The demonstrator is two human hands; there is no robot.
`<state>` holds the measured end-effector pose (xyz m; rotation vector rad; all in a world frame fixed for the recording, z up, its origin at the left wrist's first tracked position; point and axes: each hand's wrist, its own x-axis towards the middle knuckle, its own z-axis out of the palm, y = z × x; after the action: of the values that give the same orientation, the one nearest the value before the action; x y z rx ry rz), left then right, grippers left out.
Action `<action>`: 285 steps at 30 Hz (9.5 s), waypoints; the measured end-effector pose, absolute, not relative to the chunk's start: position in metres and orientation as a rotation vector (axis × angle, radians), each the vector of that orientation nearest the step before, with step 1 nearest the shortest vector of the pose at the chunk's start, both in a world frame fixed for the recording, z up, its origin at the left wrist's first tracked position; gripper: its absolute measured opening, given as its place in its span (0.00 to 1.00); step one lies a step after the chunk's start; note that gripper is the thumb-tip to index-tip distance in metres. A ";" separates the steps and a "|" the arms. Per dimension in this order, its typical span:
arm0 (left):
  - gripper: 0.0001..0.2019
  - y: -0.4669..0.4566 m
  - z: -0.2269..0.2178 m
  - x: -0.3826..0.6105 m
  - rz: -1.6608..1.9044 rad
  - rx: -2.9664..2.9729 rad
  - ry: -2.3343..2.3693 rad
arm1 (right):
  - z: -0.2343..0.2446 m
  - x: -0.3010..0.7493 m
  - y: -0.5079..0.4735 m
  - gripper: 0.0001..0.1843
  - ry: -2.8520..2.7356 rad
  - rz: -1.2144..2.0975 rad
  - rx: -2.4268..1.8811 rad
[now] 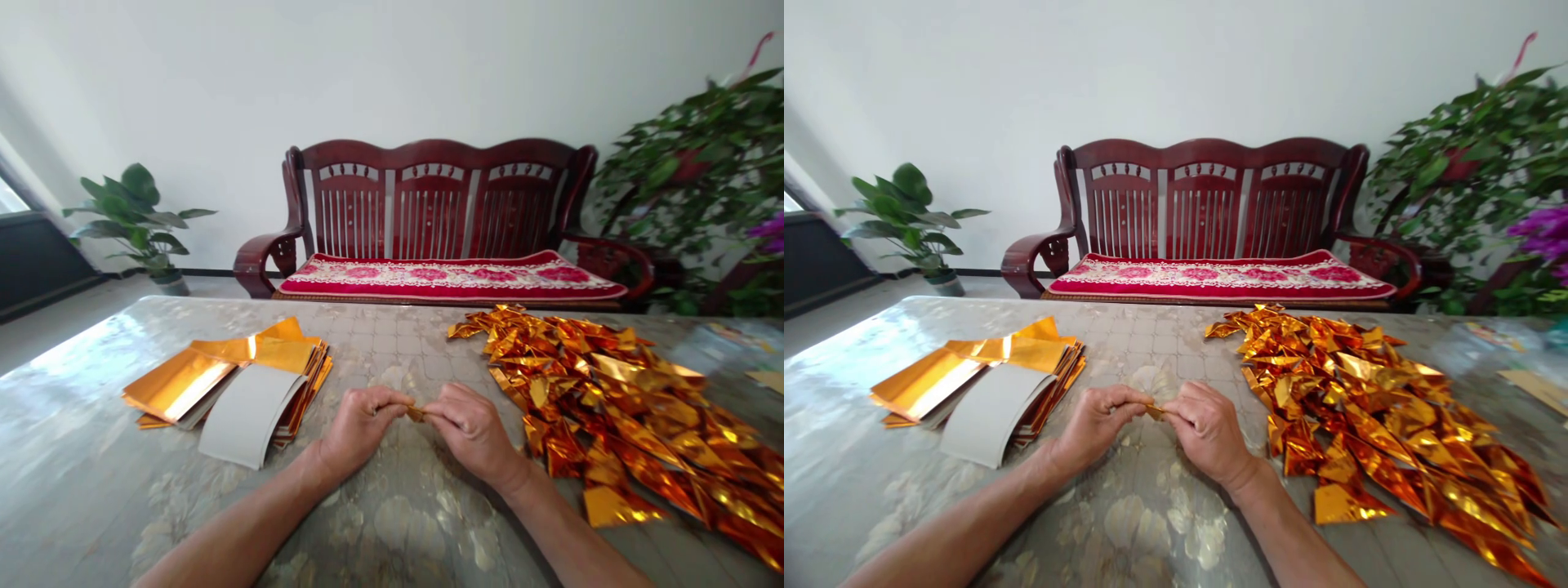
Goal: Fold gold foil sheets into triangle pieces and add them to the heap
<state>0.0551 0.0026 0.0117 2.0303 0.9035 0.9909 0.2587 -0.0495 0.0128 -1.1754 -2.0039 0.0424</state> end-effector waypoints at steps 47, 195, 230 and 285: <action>0.05 0.004 0.015 0.048 1.369 2.539 0.750 | 0.027 0.249 -0.053 0.07 -1.648 0.273 -1.106; 0.12 0.008 0.004 0.059 1.151 1.378 0.950 | 0.017 0.252 -0.042 0.10 -1.598 0.504 -1.419; 0.12 0.010 -0.002 0.058 1.186 1.426 1.026 | 0.022 0.258 -0.039 0.20 -1.042 1.246 -1.195; 0.09 -0.001 0.009 0.032 0.863 2.355 0.591 | 0.016 0.270 -0.051 0.09 -2.064 0.420 -1.299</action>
<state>0.0319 -0.0009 0.0089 2.3549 0.5908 0.8628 0.2700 -0.0511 0.0161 -1.2992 -2.0640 0.4195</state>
